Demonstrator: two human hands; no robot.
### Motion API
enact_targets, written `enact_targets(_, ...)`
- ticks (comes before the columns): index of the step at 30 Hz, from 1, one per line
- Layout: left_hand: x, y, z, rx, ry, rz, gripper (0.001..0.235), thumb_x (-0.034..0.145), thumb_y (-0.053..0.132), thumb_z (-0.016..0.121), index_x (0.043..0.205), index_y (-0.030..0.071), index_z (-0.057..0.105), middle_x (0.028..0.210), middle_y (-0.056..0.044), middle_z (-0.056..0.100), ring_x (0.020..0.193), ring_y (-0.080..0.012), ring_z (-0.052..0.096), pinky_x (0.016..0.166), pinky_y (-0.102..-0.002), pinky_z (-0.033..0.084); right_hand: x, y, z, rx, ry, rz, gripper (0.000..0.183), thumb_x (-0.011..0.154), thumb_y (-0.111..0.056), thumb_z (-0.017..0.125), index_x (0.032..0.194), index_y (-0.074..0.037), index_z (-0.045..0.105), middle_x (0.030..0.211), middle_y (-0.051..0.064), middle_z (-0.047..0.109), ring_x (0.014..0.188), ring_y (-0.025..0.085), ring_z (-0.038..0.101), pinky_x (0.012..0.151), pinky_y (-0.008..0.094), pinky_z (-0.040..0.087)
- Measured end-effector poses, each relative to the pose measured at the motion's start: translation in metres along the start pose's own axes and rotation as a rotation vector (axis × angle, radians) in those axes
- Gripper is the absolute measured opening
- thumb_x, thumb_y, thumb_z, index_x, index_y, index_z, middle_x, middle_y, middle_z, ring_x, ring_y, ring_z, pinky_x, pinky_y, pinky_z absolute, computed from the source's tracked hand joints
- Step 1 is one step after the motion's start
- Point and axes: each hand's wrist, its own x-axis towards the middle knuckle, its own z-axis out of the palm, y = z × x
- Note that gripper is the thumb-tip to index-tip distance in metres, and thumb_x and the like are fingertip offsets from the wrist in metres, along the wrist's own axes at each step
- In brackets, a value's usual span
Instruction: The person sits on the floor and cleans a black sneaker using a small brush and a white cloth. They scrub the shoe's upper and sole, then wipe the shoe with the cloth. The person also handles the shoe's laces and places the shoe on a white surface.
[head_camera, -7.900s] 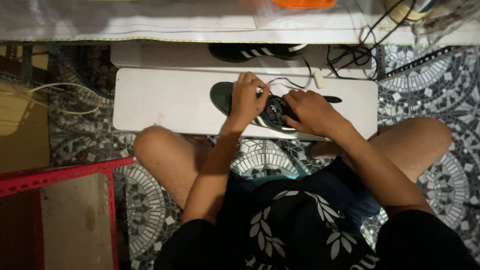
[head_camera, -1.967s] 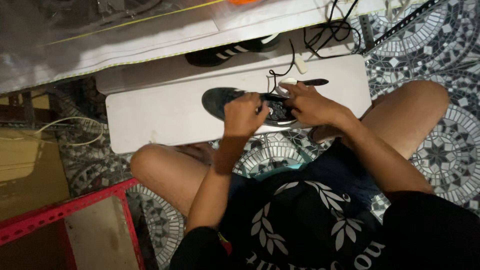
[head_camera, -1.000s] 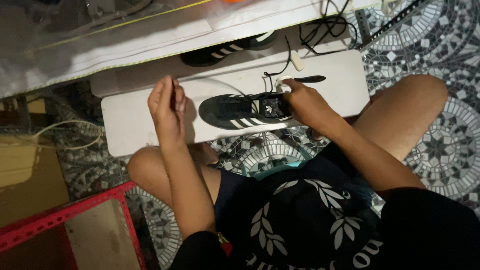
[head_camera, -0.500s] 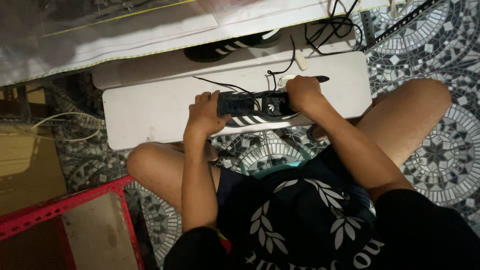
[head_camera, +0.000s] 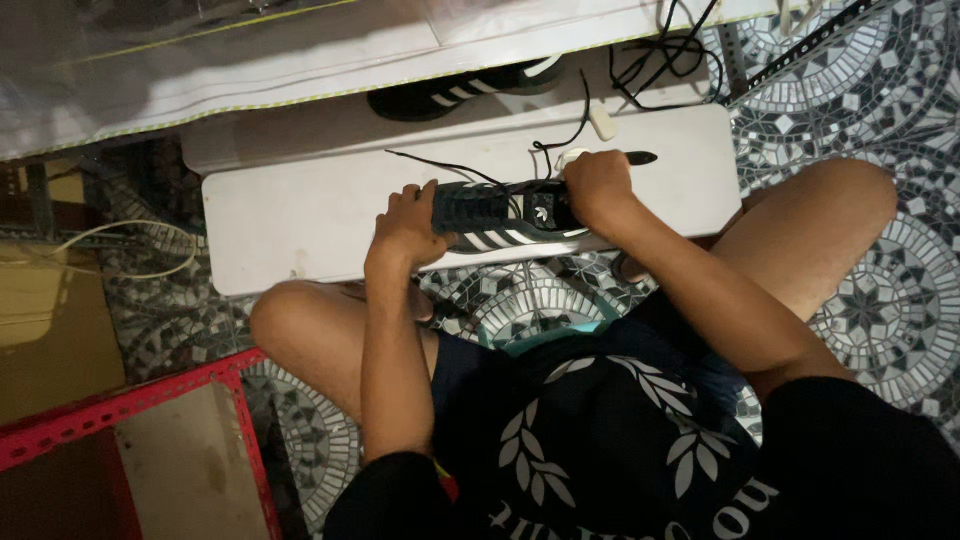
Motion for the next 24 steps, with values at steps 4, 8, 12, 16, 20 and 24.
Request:
enact_targets(4, -0.001, 0.002, 0.000, -0.004, 0.015, 0.020, 0.099, 0.083, 0.051, 0.073, 0.162, 0.010, 0.030, 0.151, -0.024, 0.044, 0.139, -0.0450, 0.043, 0.099, -0.069, 0.049, -0.016, 0.009, -0.020, 0.042, 0.007, -0.034, 0.015, 0.079, -0.009, 0.074, 0.091, -0.005, 0.082, 0.080, 0.014, 0.079, 0.080, 0.036, 0.079, 0.060, 0.049, 0.060)
enact_targets(8, -0.002, 0.004, 0.001, 0.009, -0.001, 0.001, 0.097, 0.086, 0.046, 0.072, 0.164, 0.010, 0.028, 0.153, -0.023, 0.042, 0.141, -0.0444, 0.042, 0.103, -0.066, 0.047, -0.023, 0.011, -0.021, 0.066, 0.046, -0.061, 0.015, 0.079, -0.006, 0.074, 0.091, -0.004, 0.082, 0.080, 0.015, 0.079, 0.082, 0.037, 0.079, 0.063, 0.050, 0.060)
enact_targets(12, 0.004, 0.001, 0.003, 0.024, 0.017, 0.000, 0.098, 0.086, 0.051, 0.074, 0.163, 0.010, 0.030, 0.152, -0.023, 0.045, 0.139, -0.0441, 0.045, 0.103, -0.065, 0.047, -0.011, 0.017, -0.009, 0.112, 0.054, -0.113, 0.018, 0.074, -0.012, 0.076, 0.091, -0.006, 0.081, 0.081, 0.015, 0.079, 0.081, 0.038, 0.078, 0.063, 0.054, 0.059)
enact_targets(16, 0.003, 0.000, 0.001, 0.006, 0.005, -0.009, 0.099, 0.086, 0.053, 0.074, 0.162, 0.009, 0.030, 0.152, -0.024, 0.045, 0.139, -0.0442, 0.045, 0.104, -0.064, 0.047, -0.011, 0.017, -0.017, 0.083, 0.030, -0.131, 0.024, 0.076, -0.020, 0.077, 0.095, -0.006, 0.082, 0.087, 0.015, 0.080, 0.086, 0.036, 0.079, 0.066, 0.054, 0.060)
enact_targets(20, 0.001, 0.003, -0.002, -0.025, 0.006, 0.004, 0.098, 0.086, 0.050, 0.077, 0.162, 0.009, 0.031, 0.151, -0.024, 0.045, 0.137, -0.0455, 0.047, 0.102, -0.065, 0.047, -0.004, 0.009, -0.012, 0.019, 0.000, -0.081, 0.018, 0.077, -0.012, 0.074, 0.093, -0.006, 0.082, 0.084, 0.014, 0.080, 0.083, 0.034, 0.079, 0.063, 0.048, 0.058)
enact_targets(24, -0.005, 0.002, -0.005, -0.042, 0.031, 0.017, 0.095, 0.086, 0.045, 0.078, 0.162, 0.011, 0.033, 0.151, -0.023, 0.046, 0.137, -0.0453, 0.047, 0.102, -0.065, 0.048, 0.007, 0.009, 0.000, -0.005, 0.019, -0.064, 0.017, 0.080, -0.013, 0.072, 0.093, -0.006, 0.082, 0.082, 0.013, 0.079, 0.081, 0.032, 0.078, 0.062, 0.047, 0.058)
